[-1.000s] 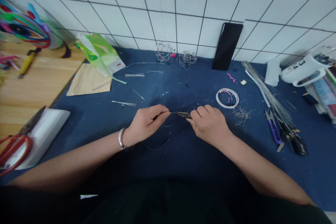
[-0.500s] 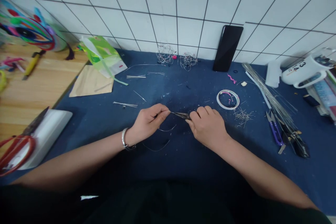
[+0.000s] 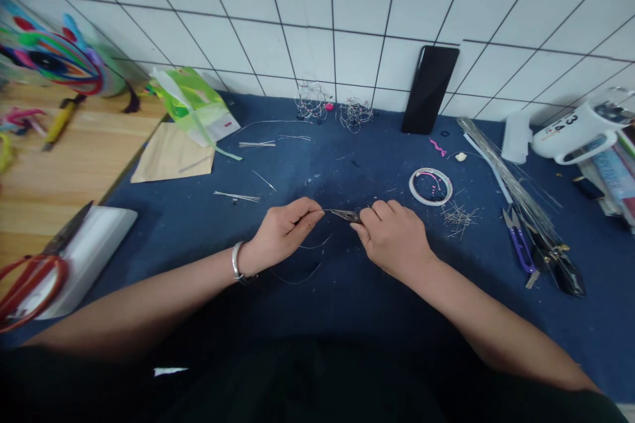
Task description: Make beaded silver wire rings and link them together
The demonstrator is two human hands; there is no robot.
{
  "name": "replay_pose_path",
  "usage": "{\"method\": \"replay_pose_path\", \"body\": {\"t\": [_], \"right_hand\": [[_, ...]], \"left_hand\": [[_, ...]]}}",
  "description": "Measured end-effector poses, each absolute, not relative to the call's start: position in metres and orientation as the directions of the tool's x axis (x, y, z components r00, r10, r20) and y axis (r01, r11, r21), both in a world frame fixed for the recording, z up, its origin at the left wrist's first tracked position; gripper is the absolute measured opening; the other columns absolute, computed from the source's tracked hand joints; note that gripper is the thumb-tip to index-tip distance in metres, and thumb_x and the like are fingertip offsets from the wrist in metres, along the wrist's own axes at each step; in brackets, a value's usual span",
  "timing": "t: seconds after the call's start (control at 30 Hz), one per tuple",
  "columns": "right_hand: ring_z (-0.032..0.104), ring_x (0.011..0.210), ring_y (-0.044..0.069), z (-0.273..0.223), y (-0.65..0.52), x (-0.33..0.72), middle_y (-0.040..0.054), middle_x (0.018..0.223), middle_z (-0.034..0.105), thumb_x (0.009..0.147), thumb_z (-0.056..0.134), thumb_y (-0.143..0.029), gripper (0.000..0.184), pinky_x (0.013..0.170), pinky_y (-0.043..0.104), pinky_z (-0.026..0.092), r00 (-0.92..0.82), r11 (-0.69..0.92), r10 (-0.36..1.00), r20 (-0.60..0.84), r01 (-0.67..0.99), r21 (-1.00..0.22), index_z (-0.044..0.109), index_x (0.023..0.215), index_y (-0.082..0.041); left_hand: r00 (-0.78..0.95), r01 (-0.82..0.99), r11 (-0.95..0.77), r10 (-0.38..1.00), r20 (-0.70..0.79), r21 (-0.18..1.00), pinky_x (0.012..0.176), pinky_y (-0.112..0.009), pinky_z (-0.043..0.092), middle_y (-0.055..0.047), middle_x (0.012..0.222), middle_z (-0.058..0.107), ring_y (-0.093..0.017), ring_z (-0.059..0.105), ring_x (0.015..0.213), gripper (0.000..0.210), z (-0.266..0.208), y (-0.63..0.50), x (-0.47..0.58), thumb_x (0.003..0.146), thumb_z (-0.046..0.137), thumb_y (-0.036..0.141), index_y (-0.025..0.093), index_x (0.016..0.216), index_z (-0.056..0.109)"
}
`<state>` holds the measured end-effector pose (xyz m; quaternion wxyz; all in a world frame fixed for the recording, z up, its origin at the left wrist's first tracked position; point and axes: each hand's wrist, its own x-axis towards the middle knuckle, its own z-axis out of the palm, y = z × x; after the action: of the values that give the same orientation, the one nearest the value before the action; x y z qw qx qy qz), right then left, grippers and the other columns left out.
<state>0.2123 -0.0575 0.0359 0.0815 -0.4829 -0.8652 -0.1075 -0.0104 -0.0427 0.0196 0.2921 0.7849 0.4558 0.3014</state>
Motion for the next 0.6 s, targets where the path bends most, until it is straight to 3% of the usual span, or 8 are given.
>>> {"method": "replay_pose_path", "body": {"t": [0.3, 0.43, 0.53, 0.6], "right_hand": [[0.046, 0.079, 0.019, 0.025, -0.044, 0.222, 0.0087, 0.082, 0.056, 0.09, 0.041, -0.036, 0.028, 0.068, 0.03, 0.031, -0.514, 0.499, 0.841, 0.169, 0.857, 0.127, 0.058, 0.086, -0.014], [0.046, 0.098, 0.027, 0.019, -0.038, 0.223, 0.0146, 0.101, 0.057, 0.084, 0.05, -0.043, 0.035, 0.082, 0.039, 0.033, -0.509, 0.495, 0.845, 0.168, 0.861, 0.118, 0.059, 0.097, -0.012], [0.043, 0.11, 0.031, 0.022, -0.038, 0.221, 0.0154, 0.112, 0.056, 0.083, 0.053, -0.042, 0.037, 0.09, 0.045, 0.031, -0.527, 0.54, 0.821, 0.218, 0.842, 0.001, 0.058, 0.105, -0.013], [0.049, 0.104, 0.026, 0.026, -0.04, 0.217, 0.012, 0.106, 0.06, 0.086, 0.05, -0.038, 0.03, 0.088, 0.041, 0.036, -0.517, 0.56, 0.821, 0.243, 0.811, -0.169, 0.059, 0.104, -0.016]], "left_hand": [[0.239, 0.503, -0.298, 0.95, 0.201, 0.811, 0.051, -0.019, 0.037, 0.003, 0.06, 0.051, -0.007, 0.046, 0.054, 0.02, 0.013, -0.034, -0.014, 0.091, 0.044, 0.028, 0.017, 0.079, 0.054], [0.199, 0.444, -0.21, 0.971, 0.133, 0.871, 0.048, -0.019, 0.036, 0.005, 0.052, 0.046, -0.007, 0.044, 0.048, 0.02, 0.012, -0.031, -0.015, 0.092, 0.043, 0.031, 0.018, 0.081, 0.053], [0.193, 0.388, -0.177, 0.975, 0.108, 0.904, 0.047, -0.019, 0.037, 0.006, 0.05, 0.045, -0.006, 0.044, 0.044, 0.02, 0.013, -0.033, -0.013, 0.092, 0.043, 0.033, 0.018, 0.082, 0.052], [0.189, 0.364, -0.172, 0.976, 0.108, 0.915, 0.048, -0.019, 0.038, 0.006, 0.05, 0.045, -0.006, 0.045, 0.043, 0.019, 0.014, -0.036, -0.012, 0.092, 0.043, 0.033, 0.018, 0.083, 0.052]]}}
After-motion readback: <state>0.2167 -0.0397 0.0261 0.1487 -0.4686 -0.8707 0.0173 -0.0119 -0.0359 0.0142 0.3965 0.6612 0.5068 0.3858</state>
